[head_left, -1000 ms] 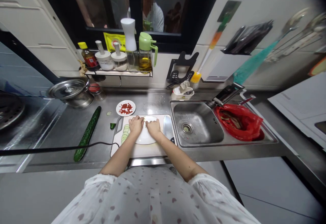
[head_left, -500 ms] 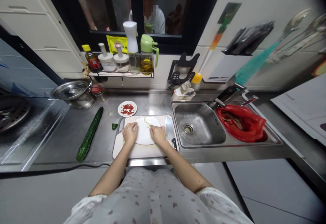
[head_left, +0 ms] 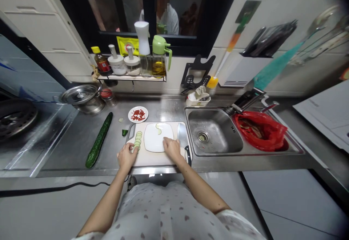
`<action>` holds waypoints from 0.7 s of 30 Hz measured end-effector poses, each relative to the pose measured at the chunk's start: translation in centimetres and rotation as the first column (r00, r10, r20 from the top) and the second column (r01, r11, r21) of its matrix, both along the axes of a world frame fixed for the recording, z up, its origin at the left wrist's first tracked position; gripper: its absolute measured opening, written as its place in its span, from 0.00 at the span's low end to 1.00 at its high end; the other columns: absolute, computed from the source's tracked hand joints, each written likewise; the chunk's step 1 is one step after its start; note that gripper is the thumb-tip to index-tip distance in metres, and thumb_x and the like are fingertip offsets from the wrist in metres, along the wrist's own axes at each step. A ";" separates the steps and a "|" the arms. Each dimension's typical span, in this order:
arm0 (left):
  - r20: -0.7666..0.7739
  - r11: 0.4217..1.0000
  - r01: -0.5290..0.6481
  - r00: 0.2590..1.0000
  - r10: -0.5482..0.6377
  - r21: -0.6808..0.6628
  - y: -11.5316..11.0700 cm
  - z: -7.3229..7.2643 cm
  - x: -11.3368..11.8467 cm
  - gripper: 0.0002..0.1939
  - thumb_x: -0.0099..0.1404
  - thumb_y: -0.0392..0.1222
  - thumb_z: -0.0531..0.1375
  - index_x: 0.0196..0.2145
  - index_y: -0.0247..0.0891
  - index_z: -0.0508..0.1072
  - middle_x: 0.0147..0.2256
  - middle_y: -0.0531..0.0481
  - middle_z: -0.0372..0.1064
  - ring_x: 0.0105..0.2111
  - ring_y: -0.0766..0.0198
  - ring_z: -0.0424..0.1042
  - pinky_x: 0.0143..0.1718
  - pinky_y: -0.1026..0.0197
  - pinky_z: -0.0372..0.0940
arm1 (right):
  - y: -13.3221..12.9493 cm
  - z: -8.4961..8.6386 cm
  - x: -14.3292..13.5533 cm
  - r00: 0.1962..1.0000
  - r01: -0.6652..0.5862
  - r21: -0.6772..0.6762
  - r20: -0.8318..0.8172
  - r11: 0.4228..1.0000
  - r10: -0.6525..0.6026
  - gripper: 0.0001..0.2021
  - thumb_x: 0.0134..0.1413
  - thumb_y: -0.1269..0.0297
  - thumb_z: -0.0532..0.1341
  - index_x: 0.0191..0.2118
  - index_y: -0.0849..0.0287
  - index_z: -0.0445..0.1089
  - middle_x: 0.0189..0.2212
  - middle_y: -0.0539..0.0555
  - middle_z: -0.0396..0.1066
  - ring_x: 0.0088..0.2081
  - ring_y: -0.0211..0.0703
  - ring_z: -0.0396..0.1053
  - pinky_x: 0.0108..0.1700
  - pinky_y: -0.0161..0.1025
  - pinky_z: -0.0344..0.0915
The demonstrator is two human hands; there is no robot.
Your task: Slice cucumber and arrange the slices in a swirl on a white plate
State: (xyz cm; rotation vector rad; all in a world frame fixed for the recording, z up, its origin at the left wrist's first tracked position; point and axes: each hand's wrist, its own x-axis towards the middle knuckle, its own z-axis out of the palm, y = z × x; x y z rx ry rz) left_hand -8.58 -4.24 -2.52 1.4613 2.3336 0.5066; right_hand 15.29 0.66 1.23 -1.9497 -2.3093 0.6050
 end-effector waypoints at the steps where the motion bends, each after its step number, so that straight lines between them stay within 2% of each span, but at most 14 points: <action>1: -0.015 1.000 -0.008 1.000 0.007 -0.022 -0.4 0.0 0.0 0.17 0.58 0.56 0.58 0.39 0.42 0.71 0.35 0.48 0.72 0.39 0.53 0.70 0.42 0.54 0.57 | 0.0 0.0 0.0 1.000 -0.001 0.003 -0.007 1.000 0.001 0.18 0.66 0.63 0.46 0.54 0.55 0.67 0.45 0.57 0.75 0.45 0.45 0.70 0.49 0.41 0.49; 5: -0.064 0.995 -0.022 0.998 0.016 -0.094 -1.4 -0.1 0.2 0.20 0.55 0.60 0.59 0.37 0.42 0.70 0.36 0.46 0.72 0.41 0.50 0.70 0.44 0.50 0.56 | -0.1 0.1 -0.4 1.000 -0.004 0.012 -0.013 1.000 0.004 0.18 0.66 0.63 0.46 0.55 0.55 0.67 0.45 0.57 0.74 0.46 0.45 0.69 0.49 0.41 0.49; 12: -0.038 0.996 -0.025 0.999 0.021 -0.091 -1.7 -0.3 0.3 0.15 0.56 0.55 0.58 0.36 0.42 0.70 0.37 0.46 0.72 0.41 0.51 0.70 0.43 0.52 0.56 | -0.1 -0.1 -0.8 1.000 -0.015 0.024 -0.016 1.000 0.015 0.19 0.67 0.62 0.45 0.55 0.54 0.66 0.46 0.57 0.74 0.47 0.45 0.69 0.49 0.41 0.49; 17: 0.063 0.999 -0.046 0.997 0.046 -0.003 -1.5 -0.7 0.3 0.09 0.58 0.49 0.58 0.34 0.43 0.69 0.35 0.50 0.74 0.39 0.55 0.71 0.41 0.55 0.57 | -0.2 -0.1 -0.6 1.000 -0.006 0.025 -0.017 1.000 0.006 0.19 0.67 0.62 0.45 0.55 0.54 0.66 0.47 0.56 0.74 0.47 0.45 0.69 0.50 0.41 0.49; 21: 0.217 0.992 -0.107 0.972 0.091 0.064 -1.1 -1.3 0.4 0.09 0.58 0.48 0.57 0.35 0.43 0.69 0.33 0.52 0.74 0.30 0.62 0.70 0.36 0.60 0.59 | -0.2 0.0 -0.4 1.000 0.003 0.014 -0.029 1.000 -0.002 0.19 0.66 0.62 0.46 0.55 0.55 0.67 0.46 0.56 0.74 0.47 0.45 0.69 0.50 0.41 0.50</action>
